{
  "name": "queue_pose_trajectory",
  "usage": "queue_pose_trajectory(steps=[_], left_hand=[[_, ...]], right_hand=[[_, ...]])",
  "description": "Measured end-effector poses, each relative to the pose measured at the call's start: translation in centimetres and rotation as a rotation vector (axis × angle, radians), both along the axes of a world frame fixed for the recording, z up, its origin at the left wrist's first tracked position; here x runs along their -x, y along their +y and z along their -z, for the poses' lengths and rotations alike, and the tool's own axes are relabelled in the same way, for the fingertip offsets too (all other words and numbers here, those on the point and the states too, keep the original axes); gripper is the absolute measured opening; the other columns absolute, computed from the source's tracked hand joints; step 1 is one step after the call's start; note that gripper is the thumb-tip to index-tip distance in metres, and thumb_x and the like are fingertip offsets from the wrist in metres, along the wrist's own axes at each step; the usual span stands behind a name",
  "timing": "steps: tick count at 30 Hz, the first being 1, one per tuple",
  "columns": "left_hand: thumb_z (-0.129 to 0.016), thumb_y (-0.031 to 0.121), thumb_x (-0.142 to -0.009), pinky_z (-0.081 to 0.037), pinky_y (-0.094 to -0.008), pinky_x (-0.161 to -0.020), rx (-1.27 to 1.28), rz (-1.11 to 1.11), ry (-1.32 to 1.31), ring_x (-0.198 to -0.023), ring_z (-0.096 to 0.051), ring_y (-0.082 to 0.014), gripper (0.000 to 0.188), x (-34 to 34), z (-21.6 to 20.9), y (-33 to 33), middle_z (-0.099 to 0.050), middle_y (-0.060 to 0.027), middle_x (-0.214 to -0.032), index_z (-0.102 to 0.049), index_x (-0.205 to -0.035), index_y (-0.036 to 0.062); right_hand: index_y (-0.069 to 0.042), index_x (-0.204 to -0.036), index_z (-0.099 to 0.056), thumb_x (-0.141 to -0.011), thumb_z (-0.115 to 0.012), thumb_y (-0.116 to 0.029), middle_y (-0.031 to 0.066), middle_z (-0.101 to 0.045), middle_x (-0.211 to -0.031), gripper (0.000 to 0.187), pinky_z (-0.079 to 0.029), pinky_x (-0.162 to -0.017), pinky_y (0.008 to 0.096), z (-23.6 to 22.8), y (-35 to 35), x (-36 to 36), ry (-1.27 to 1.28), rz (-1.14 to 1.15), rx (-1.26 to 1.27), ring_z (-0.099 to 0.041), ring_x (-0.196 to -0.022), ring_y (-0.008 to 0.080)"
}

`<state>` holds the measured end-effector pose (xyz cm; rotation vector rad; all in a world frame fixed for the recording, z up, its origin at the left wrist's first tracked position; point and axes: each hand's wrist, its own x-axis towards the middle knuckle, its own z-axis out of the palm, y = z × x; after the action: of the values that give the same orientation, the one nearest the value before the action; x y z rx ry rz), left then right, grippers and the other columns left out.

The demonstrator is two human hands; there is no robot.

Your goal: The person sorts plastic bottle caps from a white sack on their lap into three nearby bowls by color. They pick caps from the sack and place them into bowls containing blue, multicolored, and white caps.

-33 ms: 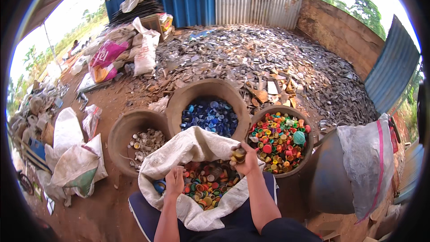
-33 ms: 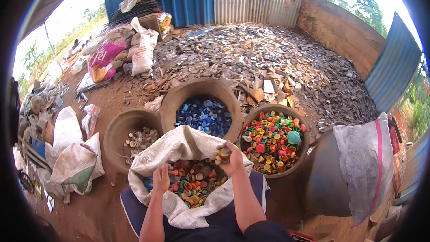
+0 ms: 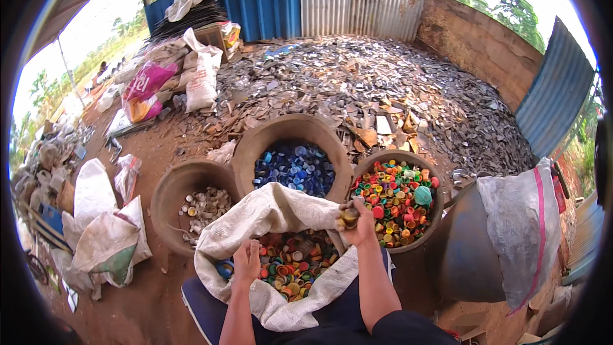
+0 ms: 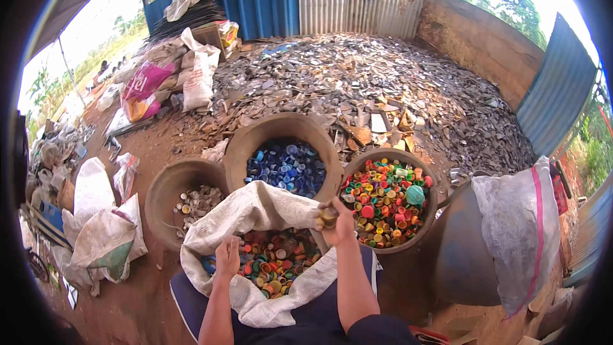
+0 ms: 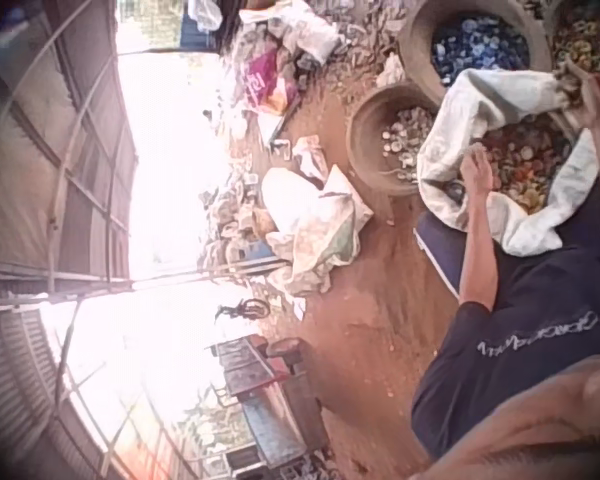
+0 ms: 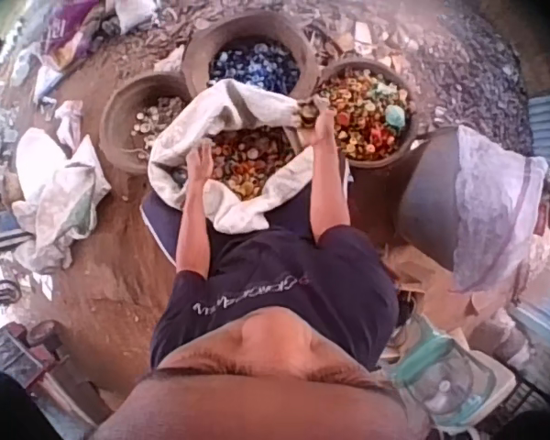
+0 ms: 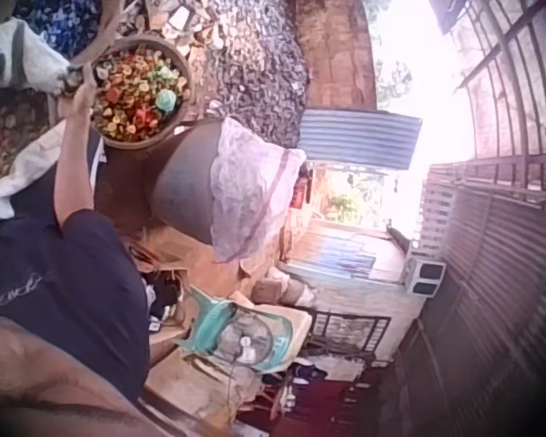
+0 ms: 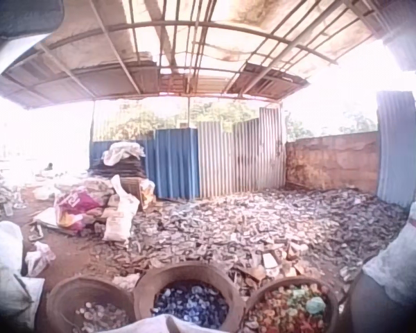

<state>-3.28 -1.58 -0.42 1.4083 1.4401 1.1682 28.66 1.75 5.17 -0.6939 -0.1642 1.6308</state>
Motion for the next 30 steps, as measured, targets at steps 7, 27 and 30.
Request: queue_pose_trajectory(steps=[7,27,30], left_hand=[[-0.067,0.032,-0.077,-0.032,-0.0516,-0.1,0.118,-0.263,0.749,-0.117,-0.048,-0.0365,0.041,0.7,-3.1,0.7,-0.06,-0.0184,-0.116,-0.062,-0.105,0.0029],[-0.084,0.052,-0.049,-0.037,-0.0421,-0.103,0.466,0.012,0.947,-0.118,-0.05,-0.0379,0.108,3.7,-3.6,-0.2,-0.052,-0.0247,-0.126,-0.04,-0.132,-0.0005],[-0.087,0.048,-0.044,-0.035,-0.0413,-0.105,0.343,0.044,0.949,-0.121,-0.048,-0.0373,0.118,3.6,-1.8,0.2,-0.05,-0.0259,-0.129,-0.034,-0.136,-0.0036]], right_hand=[[-0.012,-0.095,-0.049,-0.095,-0.043,-0.034,0.0072,-0.054,-0.097,0.023,-0.048,-0.057,0.0389,10.6,-3.7,-13.6,0.055,0.766,0.522,-0.058,-0.079,0.0263],[-0.011,-0.117,-0.055,-0.095,-0.043,-0.039,0.0116,-0.062,-0.11,0.038,-0.05,-0.088,0.0463,4.2,-1.1,-10.8,0.076,0.562,-0.329,-0.061,-0.1,0.0282],[-0.006,-0.121,-0.051,-0.096,-0.045,-0.027,0.0125,-0.063,-0.101,0.033,-0.057,-0.069,0.0374,1.2,-0.9,-6.6,-0.134,0.289,-0.357,-0.065,-0.085,0.0251]])
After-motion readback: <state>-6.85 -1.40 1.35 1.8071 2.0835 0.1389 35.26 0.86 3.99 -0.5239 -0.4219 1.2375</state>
